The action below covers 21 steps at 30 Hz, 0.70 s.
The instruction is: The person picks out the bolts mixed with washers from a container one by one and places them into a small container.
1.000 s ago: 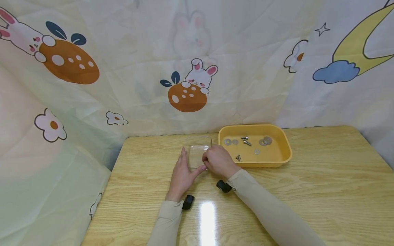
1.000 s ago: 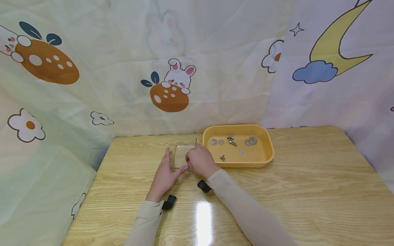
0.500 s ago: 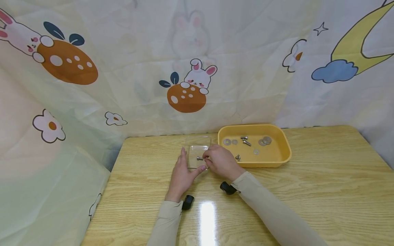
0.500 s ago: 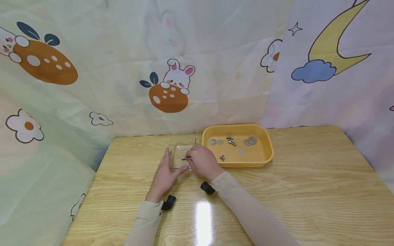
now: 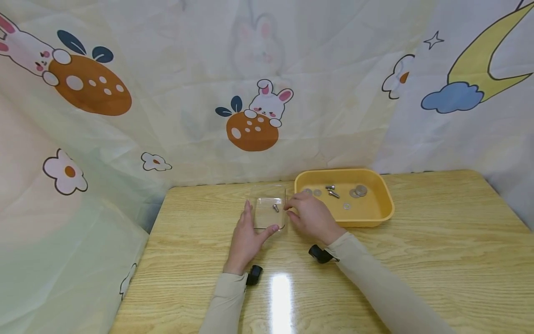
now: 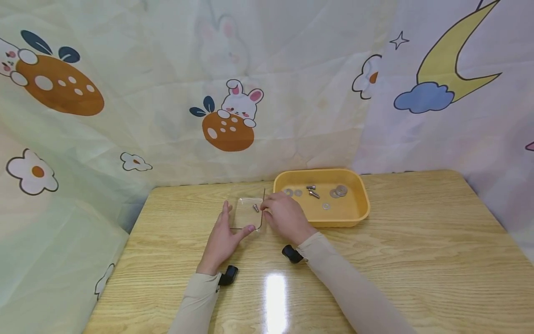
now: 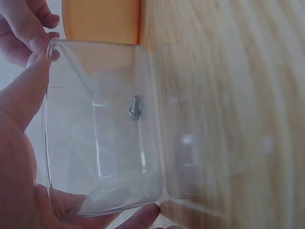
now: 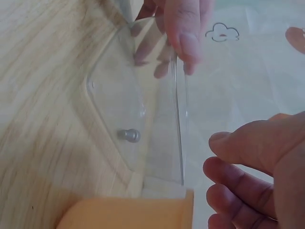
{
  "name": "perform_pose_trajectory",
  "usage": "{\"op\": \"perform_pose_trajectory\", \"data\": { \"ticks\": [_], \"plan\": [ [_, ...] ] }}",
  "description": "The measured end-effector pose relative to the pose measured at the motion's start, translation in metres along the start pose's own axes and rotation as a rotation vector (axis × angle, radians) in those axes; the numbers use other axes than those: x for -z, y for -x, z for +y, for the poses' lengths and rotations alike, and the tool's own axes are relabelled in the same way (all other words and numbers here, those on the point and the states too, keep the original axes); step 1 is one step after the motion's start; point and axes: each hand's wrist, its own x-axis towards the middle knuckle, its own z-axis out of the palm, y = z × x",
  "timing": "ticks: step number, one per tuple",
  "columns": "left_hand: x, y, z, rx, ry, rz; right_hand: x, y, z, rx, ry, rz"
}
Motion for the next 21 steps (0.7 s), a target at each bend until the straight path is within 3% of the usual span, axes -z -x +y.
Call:
{"op": "perform_pose_trajectory", "data": {
  "ticks": [13, 21],
  "plan": [
    [-0.002, 0.000, -0.002, -0.005, 0.010, 0.003, 0.012, 0.008, 0.019, -0.012, -0.014, 0.021],
    [-0.002, 0.000, -0.003, 0.000, 0.007, 0.001, 0.017, 0.012, 0.030, -0.030, -0.011, -0.017]
  ]
}}
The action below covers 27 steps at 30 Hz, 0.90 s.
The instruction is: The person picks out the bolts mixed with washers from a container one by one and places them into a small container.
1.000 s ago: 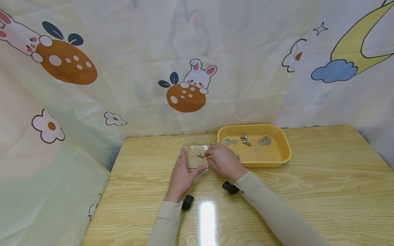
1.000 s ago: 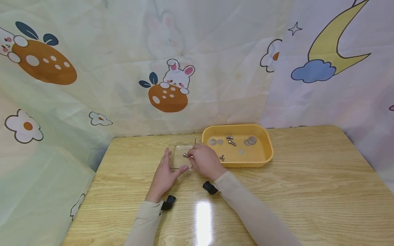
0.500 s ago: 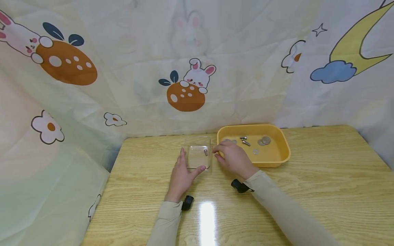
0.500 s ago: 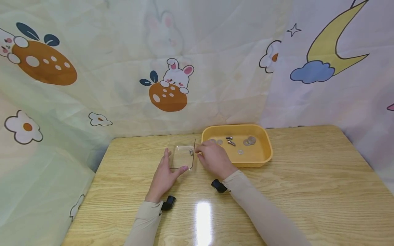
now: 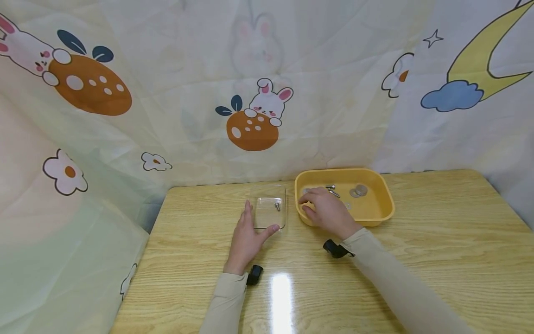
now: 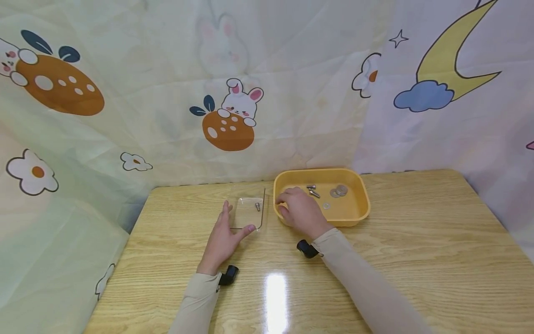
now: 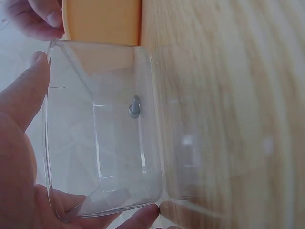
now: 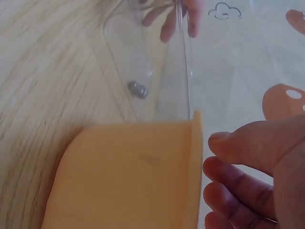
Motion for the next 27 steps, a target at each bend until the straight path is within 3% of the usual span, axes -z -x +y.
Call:
{"op": "perform_pose_trajectory", "data": {
  "ticks": [12, 27],
  "plan": [
    [-0.001, 0.000, 0.000, -0.004, 0.002, 0.000, 0.003, 0.004, 0.024, -0.042, -0.007, -0.030],
    [0.000, 0.000, 0.001, -0.006, -0.002, 0.002, 0.008, 0.006, 0.050, -0.045, -0.099, -0.194]
  ]
}}
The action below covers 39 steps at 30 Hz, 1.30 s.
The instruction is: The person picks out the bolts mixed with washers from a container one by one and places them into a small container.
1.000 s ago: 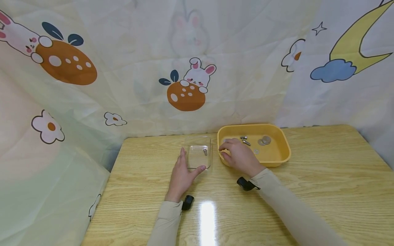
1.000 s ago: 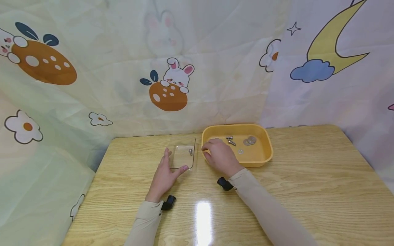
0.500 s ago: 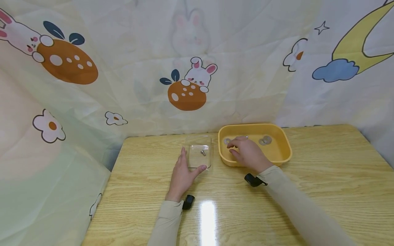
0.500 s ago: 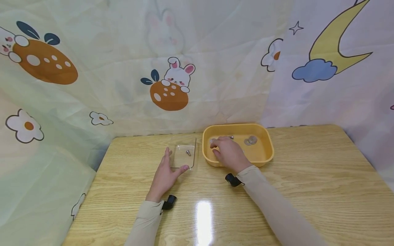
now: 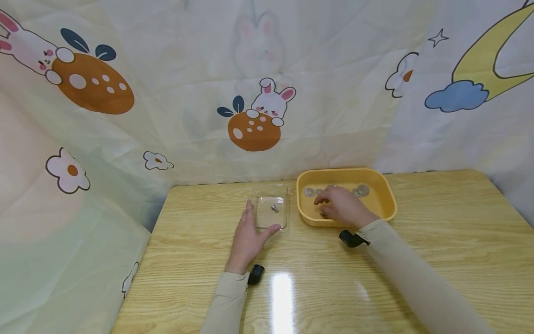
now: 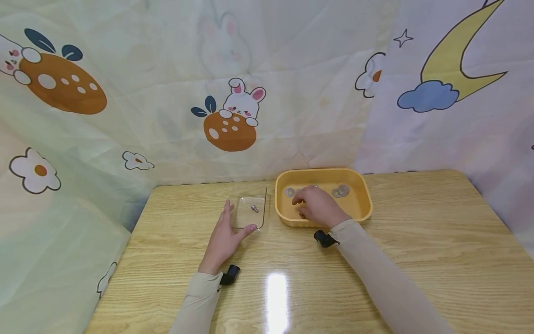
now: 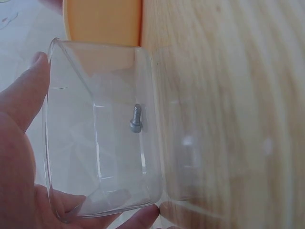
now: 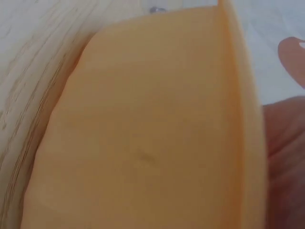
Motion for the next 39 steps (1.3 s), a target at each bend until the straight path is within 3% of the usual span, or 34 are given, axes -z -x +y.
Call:
{"op": "perform_pose_trajectory", "data": {
  "ticks": [18, 29, 39],
  "plan": [
    [0.000, 0.000, 0.000, 0.012, 0.004, -0.005, 0.001, -0.016, 0.010, -0.014, -0.083, -0.308],
    [0.001, 0.000, 0.001, 0.014, 0.001, -0.009, -0.003, -0.021, 0.016, -0.029, -0.016, -0.327],
    [0.000, 0.000, 0.000, 0.018, -0.001, -0.007, -0.001, -0.019, 0.015, -0.097, -0.018, -0.319]
  ]
}}
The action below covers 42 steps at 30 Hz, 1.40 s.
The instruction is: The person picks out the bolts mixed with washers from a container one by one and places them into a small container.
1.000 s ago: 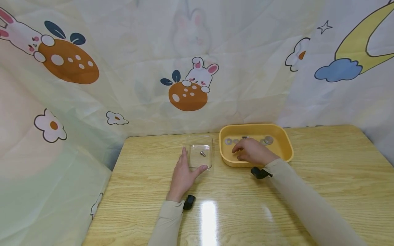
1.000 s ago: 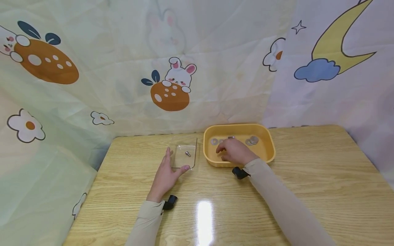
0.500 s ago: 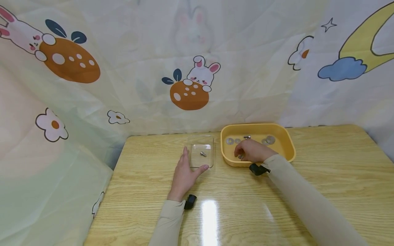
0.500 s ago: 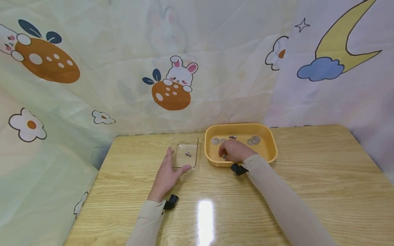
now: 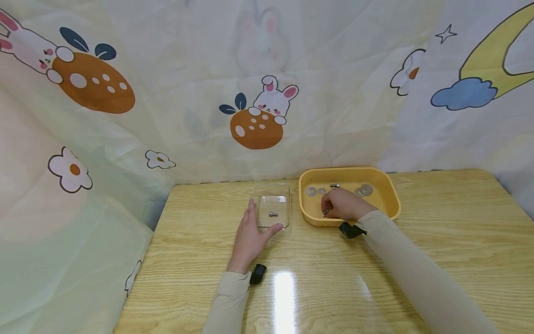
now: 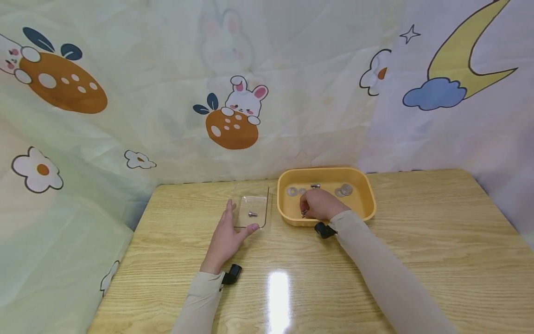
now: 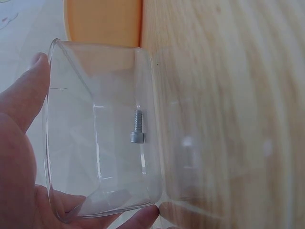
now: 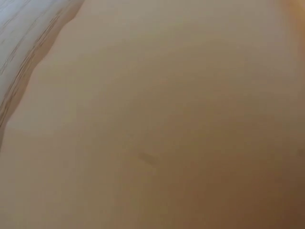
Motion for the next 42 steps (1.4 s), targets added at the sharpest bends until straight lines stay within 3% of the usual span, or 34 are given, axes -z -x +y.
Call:
{"op": "perform_pose_trajectory", "data": {
  "ticks": [13, 25, 38, 42],
  "plan": [
    [0.0006, 0.0006, 0.0014, 0.011, 0.002, -0.001, 0.0000, 0.0019, 0.0003, 0.001, 0.004, 0.018],
    [0.0009, 0.0013, -0.0001, -0.007, -0.001, -0.002, -0.0004, 0.0040, 0.0002, -0.050, -0.022, 0.020],
    [0.0003, -0.0005, -0.0018, -0.006, -0.014, -0.002, 0.0006, 0.0043, -0.0005, 0.016, -0.001, 0.099],
    [0.0004, -0.0003, -0.0012, -0.003, -0.008, -0.003, -0.0013, 0.0015, 0.0020, 0.022, 0.006, 0.091]
  ]
}}
